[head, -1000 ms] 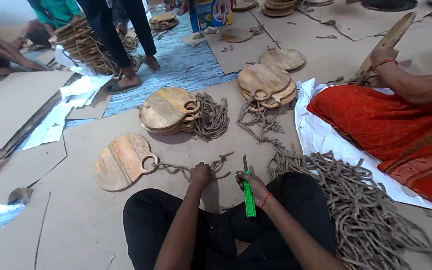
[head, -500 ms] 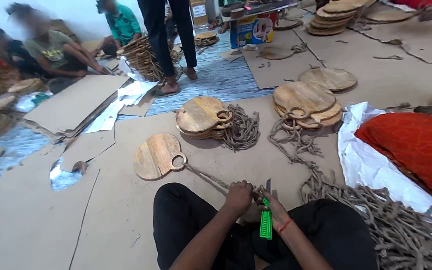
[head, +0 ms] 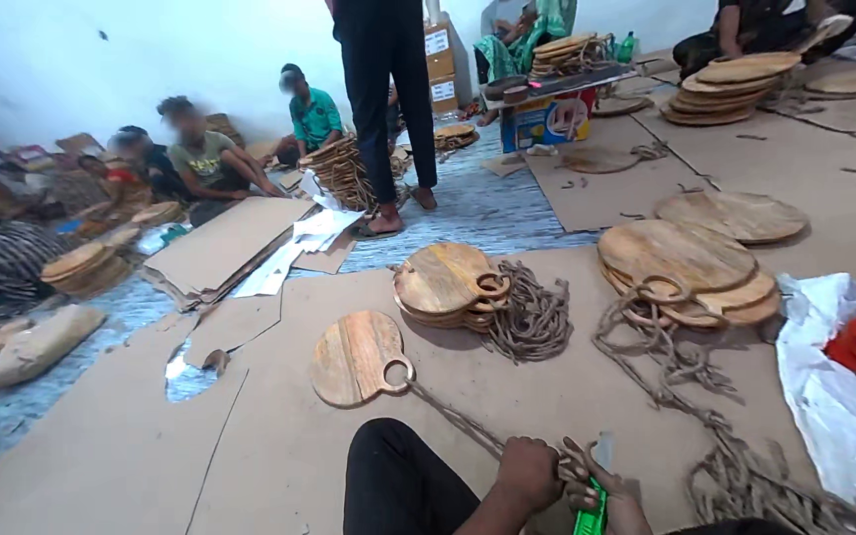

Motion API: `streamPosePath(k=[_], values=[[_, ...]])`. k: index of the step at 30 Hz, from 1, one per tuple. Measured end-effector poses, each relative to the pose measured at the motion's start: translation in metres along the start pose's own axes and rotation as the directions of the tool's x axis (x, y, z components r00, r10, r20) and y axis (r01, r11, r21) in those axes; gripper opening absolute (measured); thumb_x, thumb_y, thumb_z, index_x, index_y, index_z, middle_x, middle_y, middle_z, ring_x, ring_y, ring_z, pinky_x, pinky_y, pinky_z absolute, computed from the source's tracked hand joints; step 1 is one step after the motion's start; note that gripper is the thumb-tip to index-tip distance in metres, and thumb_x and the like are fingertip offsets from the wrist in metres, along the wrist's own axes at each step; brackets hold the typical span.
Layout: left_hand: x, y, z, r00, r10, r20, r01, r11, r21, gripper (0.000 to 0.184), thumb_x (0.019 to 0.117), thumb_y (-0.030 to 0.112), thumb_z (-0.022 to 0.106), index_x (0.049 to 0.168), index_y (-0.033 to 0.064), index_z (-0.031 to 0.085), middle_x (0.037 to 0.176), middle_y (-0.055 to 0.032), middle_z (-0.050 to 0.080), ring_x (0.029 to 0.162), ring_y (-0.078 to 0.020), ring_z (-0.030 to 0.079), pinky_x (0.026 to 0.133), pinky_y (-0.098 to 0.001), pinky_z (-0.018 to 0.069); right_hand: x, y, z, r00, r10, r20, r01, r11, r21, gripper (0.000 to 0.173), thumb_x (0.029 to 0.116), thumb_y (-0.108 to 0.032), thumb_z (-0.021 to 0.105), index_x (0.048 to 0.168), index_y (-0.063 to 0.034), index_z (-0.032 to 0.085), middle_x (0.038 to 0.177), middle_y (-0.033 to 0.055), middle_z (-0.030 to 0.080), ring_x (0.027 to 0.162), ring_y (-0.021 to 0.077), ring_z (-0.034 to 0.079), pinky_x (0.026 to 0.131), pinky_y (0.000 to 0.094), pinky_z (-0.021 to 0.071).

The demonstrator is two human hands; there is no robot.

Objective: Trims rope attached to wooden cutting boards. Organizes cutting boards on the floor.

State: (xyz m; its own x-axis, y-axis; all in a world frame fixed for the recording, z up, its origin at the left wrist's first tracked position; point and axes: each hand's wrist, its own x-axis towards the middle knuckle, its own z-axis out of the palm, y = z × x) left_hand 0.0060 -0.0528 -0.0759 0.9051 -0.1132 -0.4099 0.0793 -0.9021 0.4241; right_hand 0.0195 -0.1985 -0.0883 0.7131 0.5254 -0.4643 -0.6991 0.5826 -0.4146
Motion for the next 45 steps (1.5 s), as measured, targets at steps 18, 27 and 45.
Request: streamPosePath(k=[18,27,45], values=[[0.014,-0.012,0.002,0.989,-0.063,0.132,0.066,0.998,-0.02,0.039,0.0934,0.023,0.064,0.131,0.0126,0.063,0.124,-0.0173,0.069,0.118,-0.0396,0.065,0.094,-0.0676,0.0494,-0.031,0.013,0.04,0.955,-0.031,-0.296,0.078,0.986,0.148,0.036,0.1134,-0.031,0.026,0.095,-0.0148,0.051,0.055,-0.0094,0.042,0.038,-0.0018,0.038,0.038,0.0124,0.0351],[-0.016,-0.026,-0.041,0.996,-0.032,-0.078,0.004,0.945,-0.327,0.034,0.1053,0.02,0.057,0.134,0.001,0.062,0.123,-0.0219,0.067,0.111,-0.0332,0.068,0.102,-0.0494,0.0521,0.001,-0.049,-0.021,0.87,-0.083,-0.486,-0.058,0.961,-0.269,0.03,0.1091,-0.034,0.048,0.121,-0.0069,0.056,0.078,0.0021,0.056,0.053,0.0083,0.048,0.05,0.0226,0.0443],[-0.016,-0.045,-0.041,0.949,-0.168,-0.266,-0.039,0.775,-0.63,0.025,0.098,0.017,0.069,0.118,0.0021,0.069,0.091,-0.0084,0.072,0.073,-0.015,0.067,0.073,-0.0348,0.0577,0.004,0.01,0.017,0.968,0.17,-0.186,-0.248,0.769,-0.589,0.037,0.1114,-0.038,0.039,0.122,-0.0118,0.062,0.085,0.0001,0.06,0.062,0.01,0.054,0.055,0.0247,0.0457]])
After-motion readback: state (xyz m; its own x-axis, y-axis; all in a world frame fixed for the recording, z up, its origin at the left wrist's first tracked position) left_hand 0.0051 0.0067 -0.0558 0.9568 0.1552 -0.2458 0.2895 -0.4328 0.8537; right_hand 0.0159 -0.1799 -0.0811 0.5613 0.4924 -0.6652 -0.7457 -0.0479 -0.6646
